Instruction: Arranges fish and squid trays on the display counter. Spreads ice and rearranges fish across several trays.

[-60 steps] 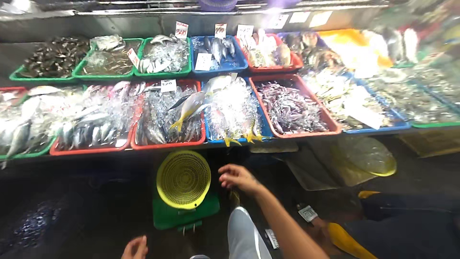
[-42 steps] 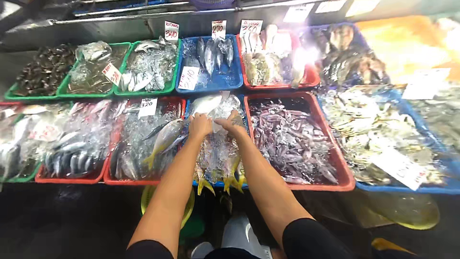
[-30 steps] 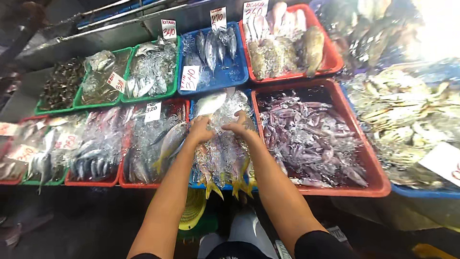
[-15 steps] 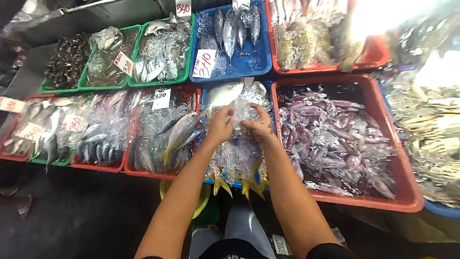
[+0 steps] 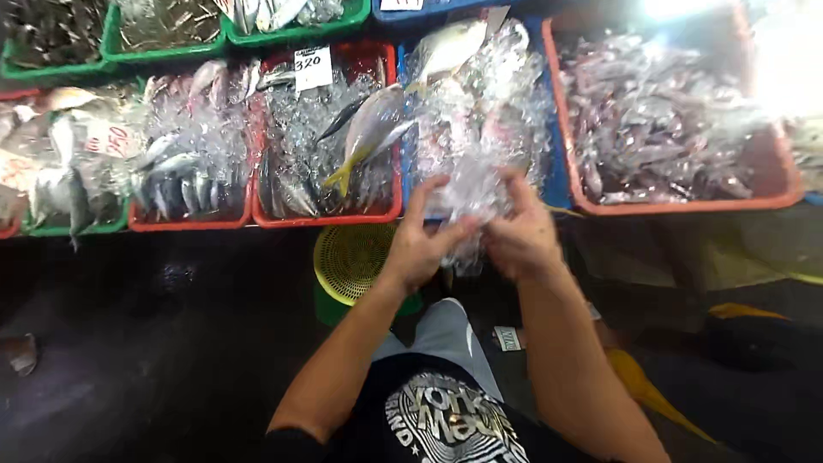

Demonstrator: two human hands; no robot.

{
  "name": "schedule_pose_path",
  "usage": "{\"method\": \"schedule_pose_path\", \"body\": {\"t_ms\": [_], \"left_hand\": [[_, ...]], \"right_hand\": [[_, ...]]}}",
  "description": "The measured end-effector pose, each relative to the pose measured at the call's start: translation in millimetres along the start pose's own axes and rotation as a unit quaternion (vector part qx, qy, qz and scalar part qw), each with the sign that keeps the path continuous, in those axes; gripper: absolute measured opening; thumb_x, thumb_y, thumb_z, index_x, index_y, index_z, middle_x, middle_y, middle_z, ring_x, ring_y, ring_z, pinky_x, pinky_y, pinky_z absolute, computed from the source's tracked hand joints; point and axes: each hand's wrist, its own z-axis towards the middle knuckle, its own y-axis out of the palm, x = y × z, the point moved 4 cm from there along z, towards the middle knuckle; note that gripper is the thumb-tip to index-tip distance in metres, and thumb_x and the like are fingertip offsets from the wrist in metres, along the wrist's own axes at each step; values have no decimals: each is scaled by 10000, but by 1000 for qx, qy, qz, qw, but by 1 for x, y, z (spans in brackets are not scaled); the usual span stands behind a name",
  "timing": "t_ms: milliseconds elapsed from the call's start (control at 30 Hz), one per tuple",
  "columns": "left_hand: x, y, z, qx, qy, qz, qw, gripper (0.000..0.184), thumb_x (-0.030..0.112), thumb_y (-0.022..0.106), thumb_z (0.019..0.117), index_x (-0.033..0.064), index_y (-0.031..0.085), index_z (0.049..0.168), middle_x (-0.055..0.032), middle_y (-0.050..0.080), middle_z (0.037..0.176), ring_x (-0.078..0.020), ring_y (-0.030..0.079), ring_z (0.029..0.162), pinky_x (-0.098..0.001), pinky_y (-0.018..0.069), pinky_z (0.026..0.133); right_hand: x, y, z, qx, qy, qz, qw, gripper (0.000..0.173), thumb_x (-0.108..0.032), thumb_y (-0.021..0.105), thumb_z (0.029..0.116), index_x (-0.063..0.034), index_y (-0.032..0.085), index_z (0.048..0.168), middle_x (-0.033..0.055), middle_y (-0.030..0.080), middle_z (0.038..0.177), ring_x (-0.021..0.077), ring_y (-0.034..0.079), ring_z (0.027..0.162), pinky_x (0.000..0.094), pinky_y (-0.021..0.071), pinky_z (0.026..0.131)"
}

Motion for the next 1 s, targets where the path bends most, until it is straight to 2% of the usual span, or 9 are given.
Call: {"method": "schedule_pose_path", "body": {"t_ms": [67, 133, 300, 400, 500, 633, 867, 933, 1000], "left_hand": [[-53, -30, -54, 37, -50, -83, 995, 677, 199, 723, 952, 179, 384, 1538, -156, 627, 1323, -270, 684, 1109, -466, 604, 945], [-106, -64, -91, 85, -130, -148, 977, 641, 189, 691, 978, 91, 363, 1521, -189, 630, 1288, -291, 690, 1079, -472, 609, 910], [-234, -159, -95, 150, -262, -177, 937, 592, 287, 593, 1052, 209, 319, 1570, -219, 659, 1261, -357, 706, 1029, -526, 613, 820], [-279, -210, -75, 173, -303, -129, 928, 632, 330, 594, 1045, 224, 307, 1599, -226, 499, 1491, -401, 628, 1190, -559, 568, 914], [-292, -234, -82, 150, -335, -73, 927, 677, 398, 606, 1033, 201, 303, 1605, -226, 395, 1578, -418, 587, 1265, -564, 553, 955], [-277, -240, -101, 91, -336, -12, 937, 507, 369, 612, 1036, 113, 518, 1463, -174, 591, 1406, -354, 649, 1178, -554, 564, 929], [-190, -216, -87, -26, -191, 70, 979, 361, 217, 611, 1039, 37, 591, 1352, -145, 689, 1254, -253, 722, 1006, -410, 614, 845], [-145, -192, -65, -64, -86, 111, 988, 370, 216, 645, 998, 25, 619, 1314, -136, 691, 1233, -235, 720, 1024, -397, 623, 879], [-91, -154, -36, -101, 26, 149, 983, 370, 210, 649, 982, 14, 622, 1295, -116, 688, 1213, -206, 699, 1060, -385, 608, 922]], "right_hand": [[62, 35, -46, 2, 72, 13, 997, 743, -35, 771, 778, -142, 475, 1451, 108, 668, 1216, 225, 703, 992, 424, 642, 792], [126, 66, -74, 0, 165, 33, 986, 678, 34, 726, 795, -47, 483, 1423, 167, 673, 1204, 270, 705, 999, 448, 636, 796], [275, 110, -64, 34, 314, 49, 948, 704, 53, 655, 848, -102, 411, 1490, 212, 640, 1238, 328, 694, 985, 493, 617, 776], [316, 106, -39, 91, 334, -22, 938, 664, -4, 636, 884, -106, 436, 1509, 189, 577, 1377, 323, 638, 1113, 501, 570, 864], [308, 106, -46, 115, 344, -70, 929, 513, -68, 623, 945, -78, 518, 1447, 180, 594, 1383, 321, 610, 1204, 528, 533, 944], [262, 99, -74, 87, 276, -56, 956, 326, -134, 634, 988, -56, 613, 1304, 149, 679, 1188, 263, 687, 987, 449, 587, 806], [85, 25, -44, 43, 24, -161, 986, 280, -127, 609, 1000, 13, 639, 1240, 113, 717, 987, 197, 691, 772, 370, 606, 693], [49, -4, -3, 65, -49, -289, 954, 362, -156, 702, 947, -9, 634, 1271, 124, 709, 1072, 209, 698, 874, 401, 606, 781], [30, -33, 48, 92, -84, -476, 870, 744, -353, 854, 799, -70, 553, 1418, 192, 633, 1300, 340, 641, 1137, 550, 550, 955]]}}
